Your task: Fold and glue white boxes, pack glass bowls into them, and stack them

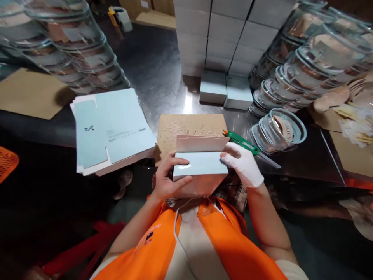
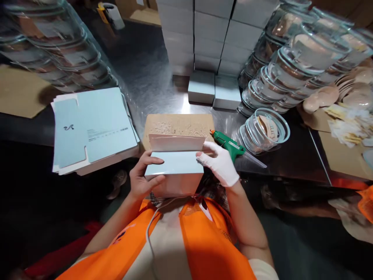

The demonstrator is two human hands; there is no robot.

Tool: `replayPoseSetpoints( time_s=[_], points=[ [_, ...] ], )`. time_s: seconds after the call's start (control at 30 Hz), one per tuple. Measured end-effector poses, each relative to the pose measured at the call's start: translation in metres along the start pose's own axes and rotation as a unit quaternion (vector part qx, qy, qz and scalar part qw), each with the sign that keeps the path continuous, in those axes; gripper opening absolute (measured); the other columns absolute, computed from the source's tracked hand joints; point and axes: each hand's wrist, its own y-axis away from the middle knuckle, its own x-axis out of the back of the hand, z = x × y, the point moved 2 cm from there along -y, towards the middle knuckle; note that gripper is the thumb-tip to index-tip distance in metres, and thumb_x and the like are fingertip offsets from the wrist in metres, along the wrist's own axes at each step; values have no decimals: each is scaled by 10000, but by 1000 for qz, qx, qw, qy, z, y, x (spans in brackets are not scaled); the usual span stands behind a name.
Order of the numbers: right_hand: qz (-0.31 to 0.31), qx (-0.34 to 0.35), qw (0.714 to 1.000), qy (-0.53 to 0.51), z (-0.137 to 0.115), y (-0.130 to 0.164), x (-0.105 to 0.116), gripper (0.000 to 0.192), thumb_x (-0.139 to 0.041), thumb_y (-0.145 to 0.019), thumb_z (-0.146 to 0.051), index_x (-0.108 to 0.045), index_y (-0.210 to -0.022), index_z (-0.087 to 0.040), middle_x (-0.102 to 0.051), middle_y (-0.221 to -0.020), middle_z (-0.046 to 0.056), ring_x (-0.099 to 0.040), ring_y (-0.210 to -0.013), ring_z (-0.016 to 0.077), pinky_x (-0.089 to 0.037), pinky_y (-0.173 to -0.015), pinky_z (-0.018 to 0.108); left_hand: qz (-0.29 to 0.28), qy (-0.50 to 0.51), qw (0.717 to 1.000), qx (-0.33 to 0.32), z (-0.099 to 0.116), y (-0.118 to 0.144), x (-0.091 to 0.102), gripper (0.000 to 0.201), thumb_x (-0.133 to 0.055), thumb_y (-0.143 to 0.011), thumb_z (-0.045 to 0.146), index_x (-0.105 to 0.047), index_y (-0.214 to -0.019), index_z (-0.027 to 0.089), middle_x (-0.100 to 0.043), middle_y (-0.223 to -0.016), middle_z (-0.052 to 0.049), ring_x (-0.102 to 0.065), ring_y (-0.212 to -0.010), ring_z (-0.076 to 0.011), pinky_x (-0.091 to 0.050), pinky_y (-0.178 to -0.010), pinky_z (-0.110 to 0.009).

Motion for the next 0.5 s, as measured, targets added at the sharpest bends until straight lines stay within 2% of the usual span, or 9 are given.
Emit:
replayPoseSetpoints(
  time_s=[0.07,0.13,0.2,0.27,0.3,0.37,0.43,0.5],
  points=[
    [-39,-31,996,-70,1,-5,-18,565,-961,-655,-575,-795,-1049,-205,-822,-1051,62,-760,-971,252,-625,-872,376,11,-5,1000,19,-1,5,-2,476,-782,-859,676,-746,-980,218,-749,-1141,-120,-691,-1263,-321,-550,-1076,-433],
    [-16,-17,996,-86,7,-8,-20,576,-980,-626,-609,-783,-1001,-218,-818,-1017,48,-761,-967,253,-634,-872,381,47,19,998,43,-5,8,-5,543,-786,-845,702,-709,-1076,217,-729,-1222,-145,-699,-1279,-326,-572,-1040,-407],
    [-37,45,997,-54,12,-9,-14,644,-896,-674,-760,-788,-1018,-228,-812,-1075,72,-761,-1043,275,-633,-932,418,78,87,992,54,-11,6,-7,689,-798,-839,705,-602,-1331,265,-730,-1219,-129,-740,-1230,-304,-595,-1002,-383],
    [-129,138,982,1,14,-6,-8,768,-743,-718,-906,-795,-1090,-236,-775,-1273,127,-728,-1216,315,-597,-1048,479,88,161,982,44,-18,1,-8,834,-804,-853,682,-427,-1519,351,-744,-1138,-78,-775,-1167,-285,-609,-1005,-411],
    [-176,185,966,31,12,-4,-7,794,-712,-734,-919,-787,-1142,-242,-729,-1386,149,-692,-1304,329,-568,-1100,504,85,185,979,32,-21,-2,-8,818,-803,-865,664,-415,-1527,382,-746,-1091,-54,-785,-1138,-280,-615,-1009,-439],
    [-222,267,933,94,8,1,-7,683,-776,-813,-790,-747,-1235,-255,-655,-1506,168,-652,-1382,321,-542,-1139,513,63,197,978,8,-26,-7,-5,564,-797,-892,619,-598,-1356,368,-738,-1034,-38,-787,-1107,-272,-621,-1013,-480],
    [-224,336,902,154,2,4,-11,462,-804,-933,-517,-707,-1308,-264,-672,-1484,161,-645,-1394,285,-546,-1140,490,37,181,983,4,-27,-8,0,348,-779,-911,605,-734,-1042,286,-727,-1047,-66,-770,-1137,-284,-620,-1018,-501],
    [-235,383,872,194,-3,6,-18,355,-720,-1008,-340,-694,-1356,-276,-699,-1449,142,-623,-1420,261,-532,-1163,484,21,162,986,21,-26,-7,3,398,-760,-916,625,-747,-847,233,-715,-1061,-94,-753,-1175,-308,-614,-1032,-528]
  ],
)
